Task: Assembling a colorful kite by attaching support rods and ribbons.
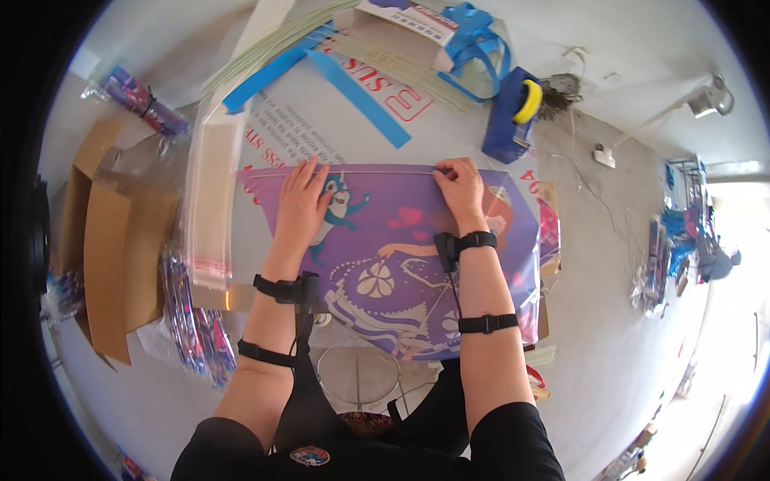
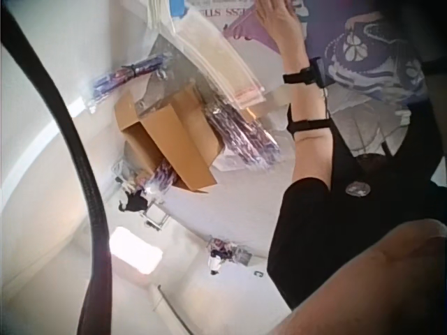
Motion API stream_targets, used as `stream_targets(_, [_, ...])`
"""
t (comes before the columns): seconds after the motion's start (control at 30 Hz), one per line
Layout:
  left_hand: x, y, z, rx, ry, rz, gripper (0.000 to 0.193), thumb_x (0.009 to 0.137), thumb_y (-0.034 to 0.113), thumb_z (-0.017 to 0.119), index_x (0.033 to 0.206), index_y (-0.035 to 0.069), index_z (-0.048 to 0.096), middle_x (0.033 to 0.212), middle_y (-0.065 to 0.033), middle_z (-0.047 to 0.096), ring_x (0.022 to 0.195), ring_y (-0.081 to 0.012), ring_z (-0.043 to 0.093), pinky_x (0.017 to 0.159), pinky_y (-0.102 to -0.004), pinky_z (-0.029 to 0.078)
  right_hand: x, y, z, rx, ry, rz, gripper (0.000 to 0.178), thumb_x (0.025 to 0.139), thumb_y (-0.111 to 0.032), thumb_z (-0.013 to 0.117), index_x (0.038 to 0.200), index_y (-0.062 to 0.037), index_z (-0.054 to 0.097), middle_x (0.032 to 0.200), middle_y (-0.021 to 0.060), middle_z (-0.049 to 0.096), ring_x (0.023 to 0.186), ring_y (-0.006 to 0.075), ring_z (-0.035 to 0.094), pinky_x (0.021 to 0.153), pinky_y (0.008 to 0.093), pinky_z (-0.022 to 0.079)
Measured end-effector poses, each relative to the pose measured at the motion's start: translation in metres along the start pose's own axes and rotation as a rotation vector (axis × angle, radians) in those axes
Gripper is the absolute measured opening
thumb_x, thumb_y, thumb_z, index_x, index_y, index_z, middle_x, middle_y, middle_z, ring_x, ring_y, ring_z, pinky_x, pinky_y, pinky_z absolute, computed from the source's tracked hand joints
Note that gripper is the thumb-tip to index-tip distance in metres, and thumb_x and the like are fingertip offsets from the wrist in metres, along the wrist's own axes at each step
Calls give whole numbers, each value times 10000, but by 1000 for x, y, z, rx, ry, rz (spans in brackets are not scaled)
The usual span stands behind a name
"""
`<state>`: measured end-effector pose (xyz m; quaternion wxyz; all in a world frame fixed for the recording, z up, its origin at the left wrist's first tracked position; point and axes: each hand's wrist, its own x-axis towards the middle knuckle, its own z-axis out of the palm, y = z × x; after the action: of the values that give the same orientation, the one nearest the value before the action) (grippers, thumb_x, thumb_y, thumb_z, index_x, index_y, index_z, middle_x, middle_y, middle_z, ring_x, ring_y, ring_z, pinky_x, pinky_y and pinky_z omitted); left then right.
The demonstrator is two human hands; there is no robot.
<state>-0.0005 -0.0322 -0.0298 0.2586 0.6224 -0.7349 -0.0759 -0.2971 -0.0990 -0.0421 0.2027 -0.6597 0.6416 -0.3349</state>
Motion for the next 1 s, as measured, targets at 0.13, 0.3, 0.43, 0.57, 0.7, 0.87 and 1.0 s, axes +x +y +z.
stream_targets(0.13, [2,12,-7,-93,54,44,267,810,100,623,1072,50,620,1176,-101,572,1085,-296,524,897,-409,421,13,2,-22,40,-36,88,160,722,-88,701,877,-62,677,850,82,612,721,192,605,650,285,487])
stream_targets(0.3, [-2,20,-8,-221,-9,96,131,789,72,635,916,47,658,949,-55,652,891,-266,594,774,-388,461,40,1,-46,-577,0,-118,154,796,-129,608,931,-59,628,869,126,644,800,282,646,685,360,521])
stream_targets(0.43, [-3,25,-3,-249,-19,167,98,782,85,644,877,66,660,904,-31,656,876,-228,598,758,-375,458,62,-4,-42,-884,-272,-41,134,802,-104,563,917,-53,610,850,144,672,817,309,666,670,387,544])
stream_targets(0.57, [-4,24,-1,-222,-17,145,73,779,85,647,850,71,658,882,-16,658,864,-209,601,756,-367,456,76,-6,-26,-995,-301,-45,116,802,-89,556,876,-56,640,879,149,682,829,299,674,673,376,551])
stream_targets(0.7, [-5,23,0,-207,-30,128,70,794,97,644,858,81,664,904,-14,670,877,-207,613,769,-354,461,89,-3,-16,-985,-321,-34,118,805,-86,552,855,-59,656,880,154,682,835,300,674,681,379,551])
stream_targets(0.87, [-6,22,0,-194,-31,147,72,792,102,646,855,85,678,923,-6,680,895,-182,617,771,-352,455,99,1,-12,-1011,-360,-130,132,797,-91,553,871,-50,654,870,156,682,829,301,674,671,385,551])
stream_targets(1.0, [-6,23,0,-217,14,144,56,778,83,633,804,69,680,883,-16,680,872,-190,614,766,-350,441,100,-17,-13,-981,-336,-286,121,797,-102,547,856,-46,637,842,155,678,802,308,671,638,398,547])
